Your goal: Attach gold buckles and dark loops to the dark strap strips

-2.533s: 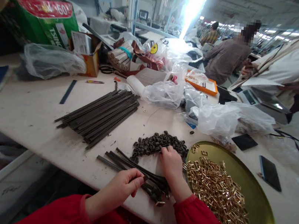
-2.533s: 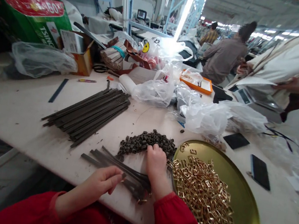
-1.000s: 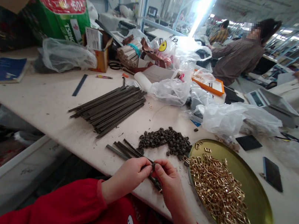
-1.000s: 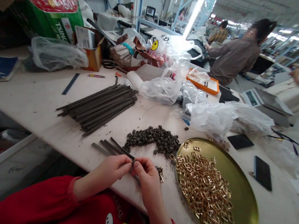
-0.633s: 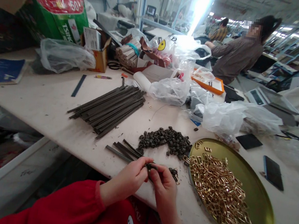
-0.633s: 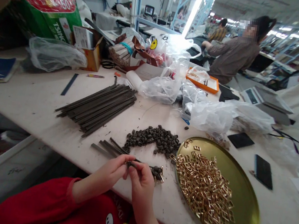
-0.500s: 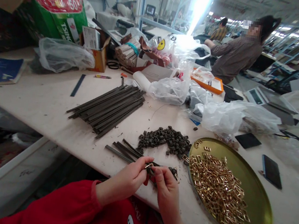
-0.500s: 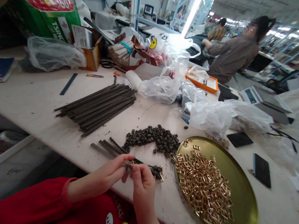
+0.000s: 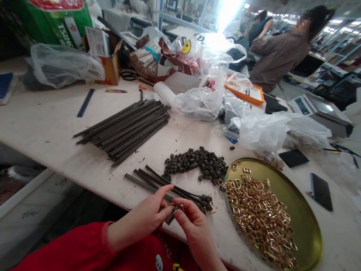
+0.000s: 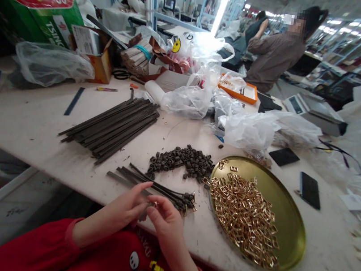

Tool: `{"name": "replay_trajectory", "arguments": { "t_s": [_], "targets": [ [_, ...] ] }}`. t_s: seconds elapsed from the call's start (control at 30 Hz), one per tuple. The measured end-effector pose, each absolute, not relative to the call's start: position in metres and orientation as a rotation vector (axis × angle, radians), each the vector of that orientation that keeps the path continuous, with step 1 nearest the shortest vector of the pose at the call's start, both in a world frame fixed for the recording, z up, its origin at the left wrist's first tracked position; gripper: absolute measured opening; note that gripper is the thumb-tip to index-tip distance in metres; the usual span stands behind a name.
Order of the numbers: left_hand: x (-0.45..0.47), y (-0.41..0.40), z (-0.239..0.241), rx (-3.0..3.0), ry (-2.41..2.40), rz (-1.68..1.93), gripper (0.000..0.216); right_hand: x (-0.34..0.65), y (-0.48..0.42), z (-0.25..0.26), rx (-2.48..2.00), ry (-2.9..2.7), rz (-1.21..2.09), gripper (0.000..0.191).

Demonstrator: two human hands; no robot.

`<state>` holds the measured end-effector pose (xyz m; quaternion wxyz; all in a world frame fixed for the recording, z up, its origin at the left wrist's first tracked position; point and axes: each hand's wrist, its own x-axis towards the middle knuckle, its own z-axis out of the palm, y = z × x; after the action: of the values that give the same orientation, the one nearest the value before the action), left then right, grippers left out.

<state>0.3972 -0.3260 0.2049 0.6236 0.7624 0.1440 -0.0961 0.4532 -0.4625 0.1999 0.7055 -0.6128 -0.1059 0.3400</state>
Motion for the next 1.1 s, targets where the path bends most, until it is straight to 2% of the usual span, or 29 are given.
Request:
{"name": "replay_trajectory", "arguments": {
  "t_s": [0.07, 0.2, 0.33, 0.43, 0.57, 0.7, 1.1],
  "targets": [
    [0.397, -0.325, 0.207, 1.788, 0.346, -0.202, 0.049, 0.454, -0.464, 0.198, -1.363, -0.207, 0.745, 0.028],
    [0.395, -0.324, 0.217, 1.75, 0.259, -0.269, 0.025, 0.458, -0.467, 0.191, -1.431, -0.179, 0.697, 0.03],
    [0.393, -0.328, 0.219, 1.706, 0.279, -0.289, 0.018, 0.46, -0.47, 0.187, -1.548, -0.164, 0.648, 0.028],
    [0.392, -0.331, 0.219, 1.632, 0.266, -0.318, 0.021, 0.46, -0.471, 0.188, -1.582, -0.149, 0.693, 0.03],
    [0.392, -0.327, 0.218, 1.398, 0.286, -0.415, 0.037, 0.46, -0.474, 0.192, -1.477, -0.113, 0.836, 0.032],
    [0.393, -0.321, 0.213, 1.379, 0.359, -0.528, 0.033, 0.458, -0.474, 0.188, -1.498, -0.064, 0.728, 0.031],
    [0.396, -0.328, 0.213, 1.318, 0.338, -0.521, 0.032, 0.447, -0.475, 0.175, -1.783, -0.328, 0.511, 0.018]
  ]
}}
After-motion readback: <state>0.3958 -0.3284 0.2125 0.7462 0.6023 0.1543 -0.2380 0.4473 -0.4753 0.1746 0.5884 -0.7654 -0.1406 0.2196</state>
